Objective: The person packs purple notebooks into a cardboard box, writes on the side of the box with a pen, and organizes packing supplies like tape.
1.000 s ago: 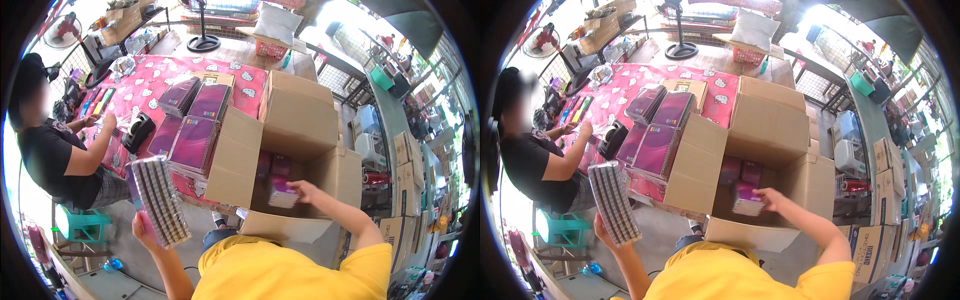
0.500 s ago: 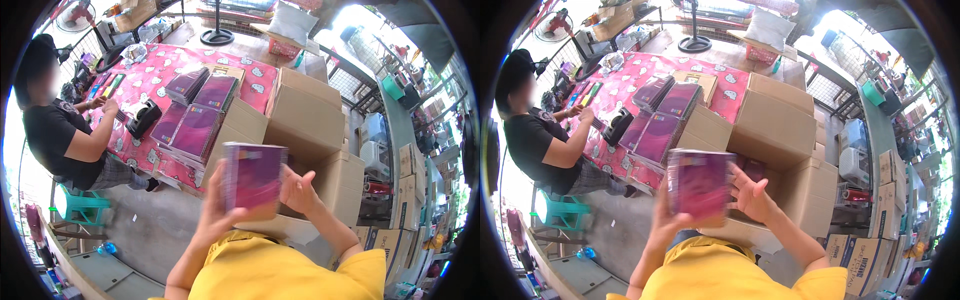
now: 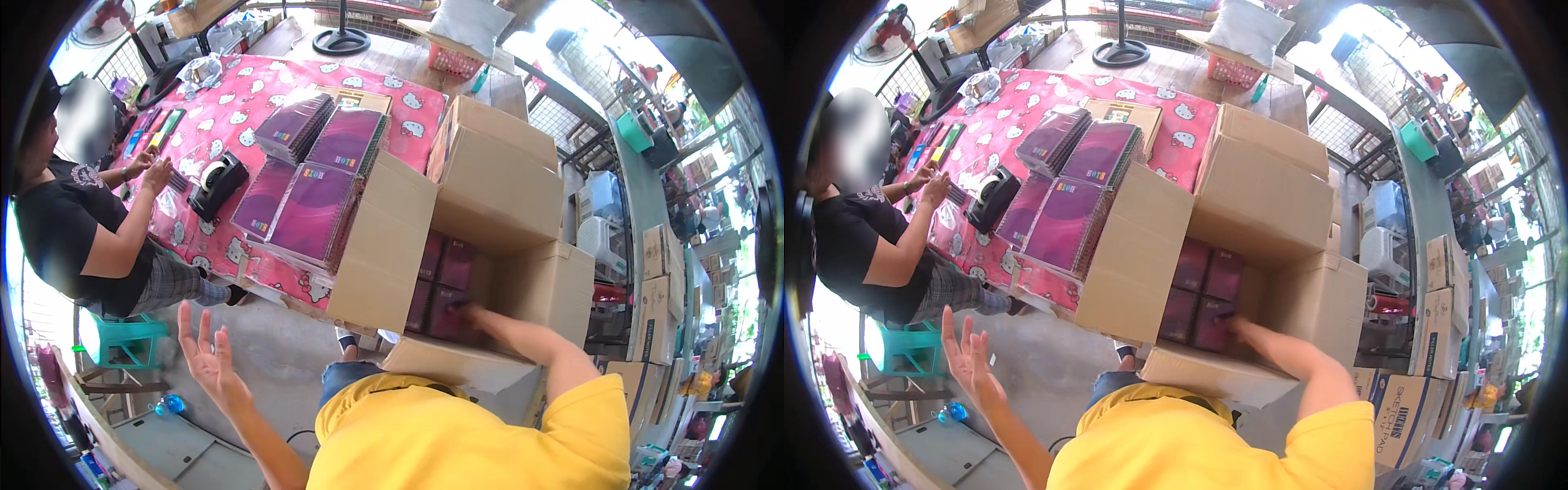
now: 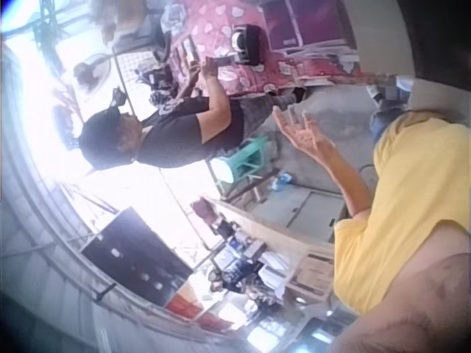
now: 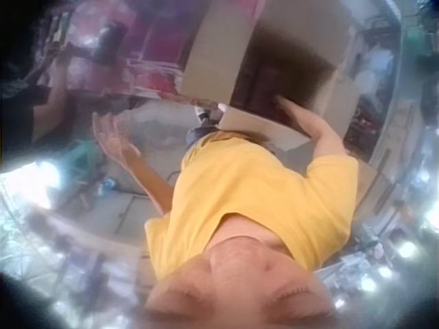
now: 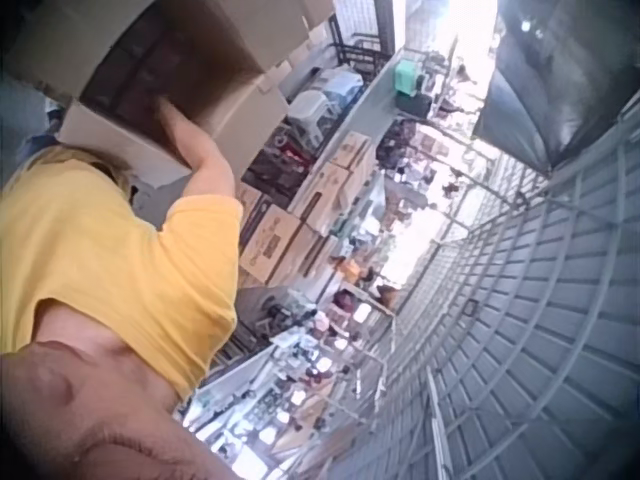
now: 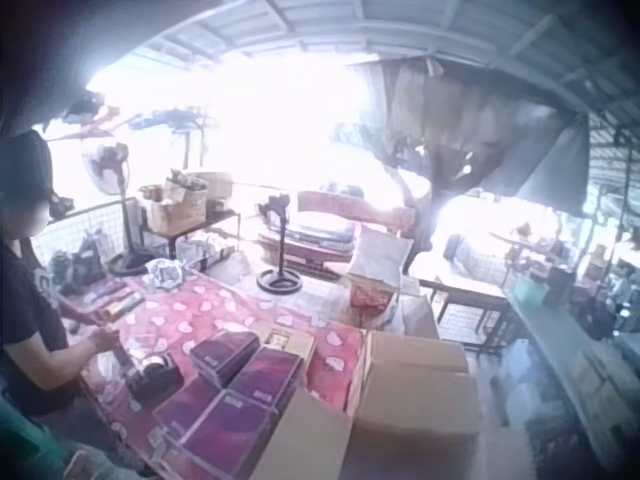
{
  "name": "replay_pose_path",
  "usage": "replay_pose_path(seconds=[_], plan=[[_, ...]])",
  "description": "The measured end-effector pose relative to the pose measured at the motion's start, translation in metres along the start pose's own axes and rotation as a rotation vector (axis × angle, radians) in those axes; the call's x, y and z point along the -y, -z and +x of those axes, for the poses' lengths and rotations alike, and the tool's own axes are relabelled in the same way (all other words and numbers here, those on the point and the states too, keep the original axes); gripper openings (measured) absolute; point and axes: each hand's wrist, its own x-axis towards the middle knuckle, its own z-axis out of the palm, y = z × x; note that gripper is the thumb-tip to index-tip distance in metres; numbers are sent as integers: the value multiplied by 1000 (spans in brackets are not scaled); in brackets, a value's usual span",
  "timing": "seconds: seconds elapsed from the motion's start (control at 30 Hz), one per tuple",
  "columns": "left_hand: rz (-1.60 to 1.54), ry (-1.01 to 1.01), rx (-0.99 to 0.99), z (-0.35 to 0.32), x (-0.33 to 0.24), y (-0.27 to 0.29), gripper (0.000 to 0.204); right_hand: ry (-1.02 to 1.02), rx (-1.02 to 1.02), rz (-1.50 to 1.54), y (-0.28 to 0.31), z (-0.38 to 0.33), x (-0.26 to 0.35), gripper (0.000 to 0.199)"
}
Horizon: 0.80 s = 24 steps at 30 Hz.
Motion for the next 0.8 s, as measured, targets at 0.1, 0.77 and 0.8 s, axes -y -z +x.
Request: replay_pose_path(seconds=[0.1,0.77,0.8], plan=[[-24,45,-34,14,19,14,62,331,-230,-160,-8,42,-47,56],[703,187,739,315,63,-211,72,643,-376,-157,11,-174,442,101],[570,130,693,294,46,-219,69,668,-396,-41,20,-172,434,98]])
